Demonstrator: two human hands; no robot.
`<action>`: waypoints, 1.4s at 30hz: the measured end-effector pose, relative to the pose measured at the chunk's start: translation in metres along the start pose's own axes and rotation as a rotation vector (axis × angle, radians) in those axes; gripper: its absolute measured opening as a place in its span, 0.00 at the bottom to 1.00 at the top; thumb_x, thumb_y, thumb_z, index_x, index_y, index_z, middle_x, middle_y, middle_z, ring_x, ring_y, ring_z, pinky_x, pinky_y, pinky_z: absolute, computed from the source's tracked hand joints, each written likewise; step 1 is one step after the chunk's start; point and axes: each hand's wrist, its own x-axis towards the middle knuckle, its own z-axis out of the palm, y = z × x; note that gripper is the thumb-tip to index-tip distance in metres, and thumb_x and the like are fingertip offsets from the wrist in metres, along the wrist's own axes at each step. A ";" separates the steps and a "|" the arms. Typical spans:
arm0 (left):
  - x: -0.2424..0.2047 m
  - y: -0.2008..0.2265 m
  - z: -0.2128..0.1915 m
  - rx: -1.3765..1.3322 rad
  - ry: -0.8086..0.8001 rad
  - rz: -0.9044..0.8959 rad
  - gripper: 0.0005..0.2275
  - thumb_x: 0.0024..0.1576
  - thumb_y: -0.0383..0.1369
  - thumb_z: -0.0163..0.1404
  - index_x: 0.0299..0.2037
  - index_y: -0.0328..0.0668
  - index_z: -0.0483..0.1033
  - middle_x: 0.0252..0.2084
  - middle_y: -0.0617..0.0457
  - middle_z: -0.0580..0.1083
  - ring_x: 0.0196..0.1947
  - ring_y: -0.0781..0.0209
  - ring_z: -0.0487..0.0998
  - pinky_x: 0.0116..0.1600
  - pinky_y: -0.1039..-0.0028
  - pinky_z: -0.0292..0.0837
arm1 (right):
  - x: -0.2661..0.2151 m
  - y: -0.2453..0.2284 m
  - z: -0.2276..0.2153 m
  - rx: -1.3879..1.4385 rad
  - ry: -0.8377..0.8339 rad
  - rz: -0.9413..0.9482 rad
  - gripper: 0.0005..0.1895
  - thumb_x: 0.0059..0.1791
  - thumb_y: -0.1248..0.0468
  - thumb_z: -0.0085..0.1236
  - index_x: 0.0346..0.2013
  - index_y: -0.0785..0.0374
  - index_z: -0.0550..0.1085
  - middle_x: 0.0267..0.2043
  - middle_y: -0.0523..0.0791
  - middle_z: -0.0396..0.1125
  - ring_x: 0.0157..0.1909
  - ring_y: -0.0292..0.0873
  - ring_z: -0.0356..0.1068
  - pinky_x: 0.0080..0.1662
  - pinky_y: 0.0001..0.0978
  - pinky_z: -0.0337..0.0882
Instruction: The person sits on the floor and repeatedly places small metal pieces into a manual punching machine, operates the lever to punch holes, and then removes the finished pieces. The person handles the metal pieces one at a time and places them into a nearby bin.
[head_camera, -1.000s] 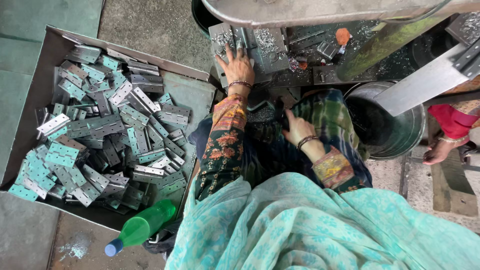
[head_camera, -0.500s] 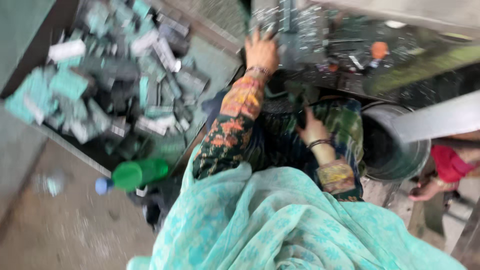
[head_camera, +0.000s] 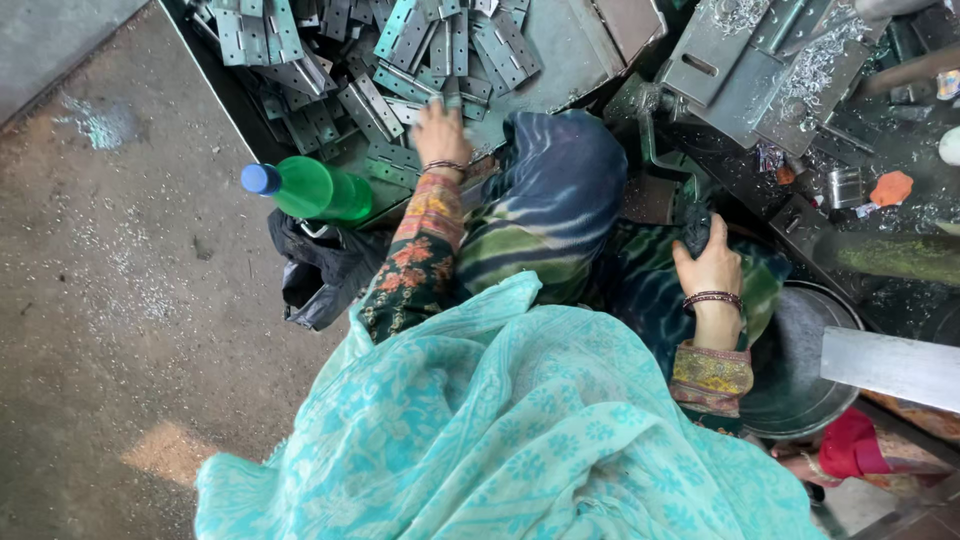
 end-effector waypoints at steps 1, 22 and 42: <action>0.000 -0.014 0.005 0.026 0.065 -0.019 0.21 0.52 0.39 0.59 0.56 0.45 0.75 0.67 0.43 0.62 0.67 0.42 0.60 0.62 0.43 0.64 | 0.003 0.002 0.000 0.003 -0.006 0.003 0.40 0.48 0.50 0.62 0.72 0.51 0.59 0.47 0.64 0.72 0.49 0.68 0.73 0.51 0.56 0.72; 0.037 -0.058 0.035 -0.517 0.560 -0.381 0.34 0.39 0.19 0.56 0.61 0.42 0.66 0.60 0.37 0.63 0.55 0.31 0.67 0.61 0.52 0.66 | 0.006 0.006 0.007 -0.012 -0.008 0.009 0.41 0.47 0.50 0.62 0.72 0.50 0.59 0.49 0.63 0.72 0.51 0.68 0.72 0.53 0.56 0.71; 0.089 0.205 -0.073 -0.784 0.334 0.582 0.24 0.44 0.20 0.53 0.54 0.40 0.76 0.41 0.39 0.74 0.43 0.35 0.76 0.47 0.53 0.73 | 0.006 0.004 0.005 0.027 -0.070 0.097 0.43 0.46 0.49 0.60 0.73 0.46 0.53 0.47 0.59 0.73 0.50 0.65 0.74 0.50 0.58 0.74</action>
